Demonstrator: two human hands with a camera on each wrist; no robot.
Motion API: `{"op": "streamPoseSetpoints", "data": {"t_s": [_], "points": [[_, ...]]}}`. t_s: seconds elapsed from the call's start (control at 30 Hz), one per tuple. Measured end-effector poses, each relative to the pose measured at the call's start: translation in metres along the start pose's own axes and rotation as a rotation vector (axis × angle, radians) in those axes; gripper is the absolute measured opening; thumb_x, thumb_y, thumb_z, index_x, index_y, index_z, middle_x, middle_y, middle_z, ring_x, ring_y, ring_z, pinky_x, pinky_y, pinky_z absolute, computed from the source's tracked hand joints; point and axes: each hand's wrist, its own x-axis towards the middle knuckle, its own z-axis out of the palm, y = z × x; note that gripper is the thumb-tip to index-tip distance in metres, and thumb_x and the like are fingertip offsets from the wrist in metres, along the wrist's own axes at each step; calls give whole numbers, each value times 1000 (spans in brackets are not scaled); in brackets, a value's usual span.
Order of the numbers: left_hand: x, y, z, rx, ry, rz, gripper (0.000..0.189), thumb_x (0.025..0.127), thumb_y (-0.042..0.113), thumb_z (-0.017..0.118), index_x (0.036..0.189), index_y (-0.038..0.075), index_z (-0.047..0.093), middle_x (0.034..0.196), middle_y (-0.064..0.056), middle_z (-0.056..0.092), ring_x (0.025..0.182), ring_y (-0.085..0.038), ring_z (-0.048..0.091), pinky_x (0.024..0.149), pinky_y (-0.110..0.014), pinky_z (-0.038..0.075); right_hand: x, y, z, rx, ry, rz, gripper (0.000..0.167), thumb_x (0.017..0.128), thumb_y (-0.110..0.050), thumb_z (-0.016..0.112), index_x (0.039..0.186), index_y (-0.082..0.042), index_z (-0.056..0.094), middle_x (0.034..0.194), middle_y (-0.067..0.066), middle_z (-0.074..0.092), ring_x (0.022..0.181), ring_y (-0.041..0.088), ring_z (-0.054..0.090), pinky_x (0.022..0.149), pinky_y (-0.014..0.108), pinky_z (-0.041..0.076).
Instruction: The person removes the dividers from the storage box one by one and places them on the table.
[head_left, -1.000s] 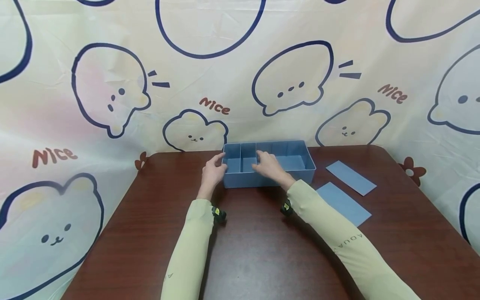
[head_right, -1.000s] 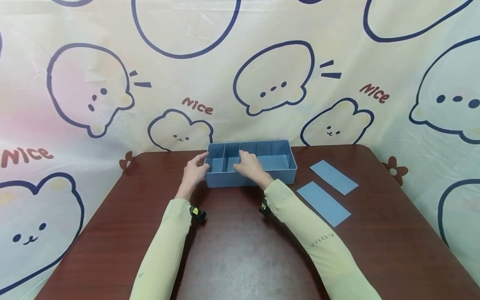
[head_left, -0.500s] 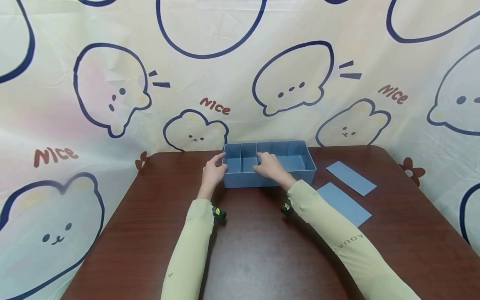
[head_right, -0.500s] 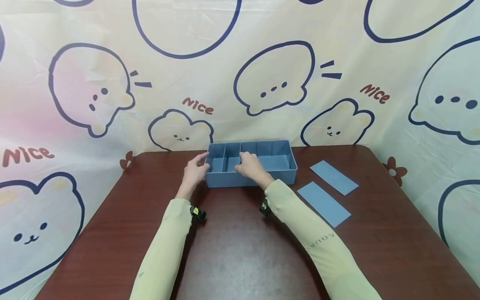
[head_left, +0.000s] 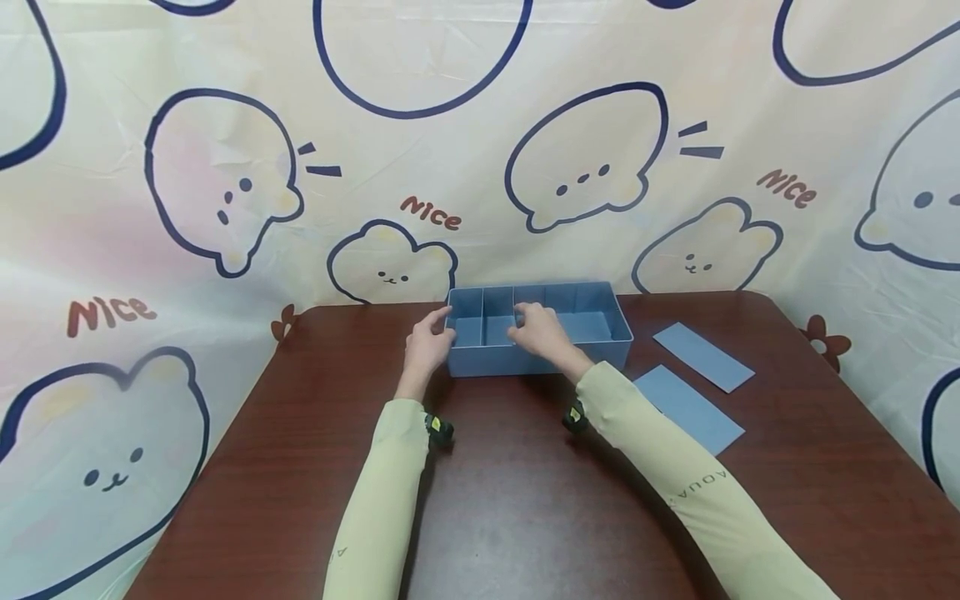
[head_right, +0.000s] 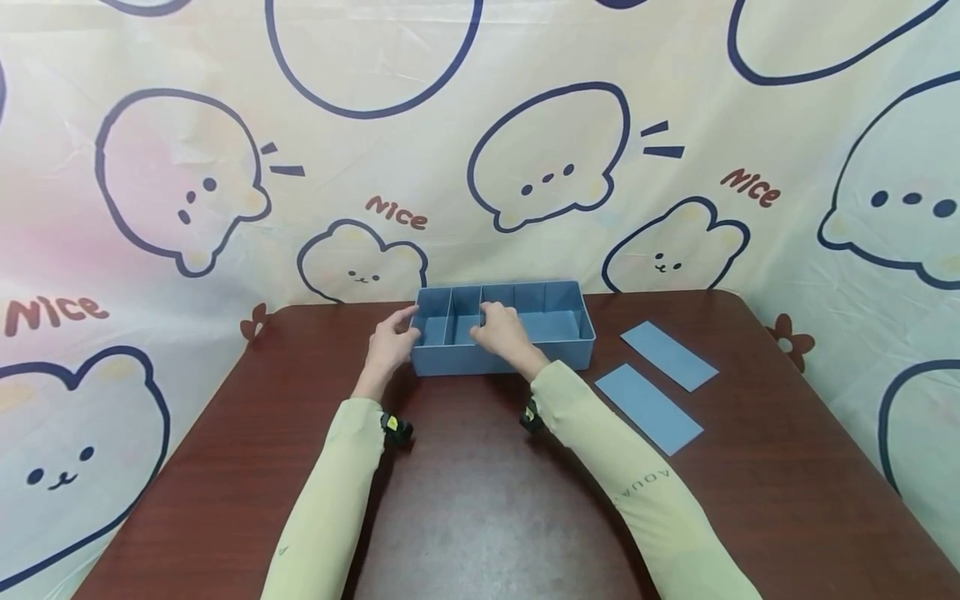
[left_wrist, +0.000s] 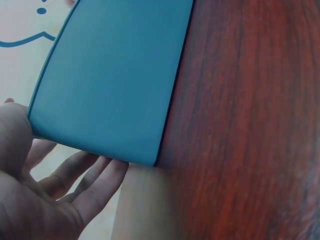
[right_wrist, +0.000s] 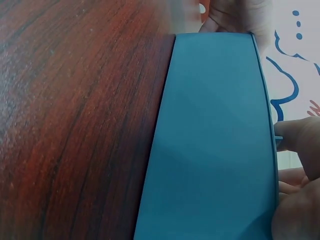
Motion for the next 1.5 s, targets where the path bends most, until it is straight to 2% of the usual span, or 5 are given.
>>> {"op": "streamPoseSetpoints", "data": {"t_s": [0.23, 0.77, 0.97, 1.23, 1.5], "points": [[0, -2, 0, -2, -2, -5, 49, 97, 25, 52, 144, 35, 47, 148, -10, 48, 104, -29, 58, 71, -33, 48, -1, 2, 2, 38, 37, -17, 56, 89, -19, 58, 143, -5, 49, 124, 18, 67, 65, 17, 61, 63, 33, 46], [-1, 0, 1, -2, -2, -4, 49, 97, 25, 52, 145, 35, 47, 148, -10, 48, 91, -26, 61, 67, -30, 48, -3, 2, 2, 83, 98, -53, 51, 87, -18, 56, 136, -2, 55, 115, 18, 71, 51, 16, 54, 55, 31, 44], [0, 0, 1, -6, 2, -6, 50, 97, 25, 52, 145, 36, 47, 149, -9, 47, 90, -25, 61, 66, -30, 48, -4, -1, 0, 77, 102, -51, 47, 88, -18, 57, 132, -1, 58, 114, 17, 70, 62, 18, 60, 62, 33, 49], [0, 0, 0, -1, 1, -9, 49, 97, 25, 53, 145, 36, 47, 147, -9, 49, 89, -25, 61, 67, -30, 48, -2, -3, -3, 62, 96, -19, 27, 89, -20, 59, 110, -3, 62, 83, 8, 69, 65, 17, 65, 69, 36, 53], [1, -1, 1, 0, 4, -3, 49, 97, 25, 53, 145, 36, 47, 146, -9, 50, 89, -26, 60, 68, -31, 48, -3, -7, -8, 51, 107, -24, 27, 89, -21, 59, 110, -4, 63, 97, 11, 68, 68, 18, 65, 71, 37, 53]]}}
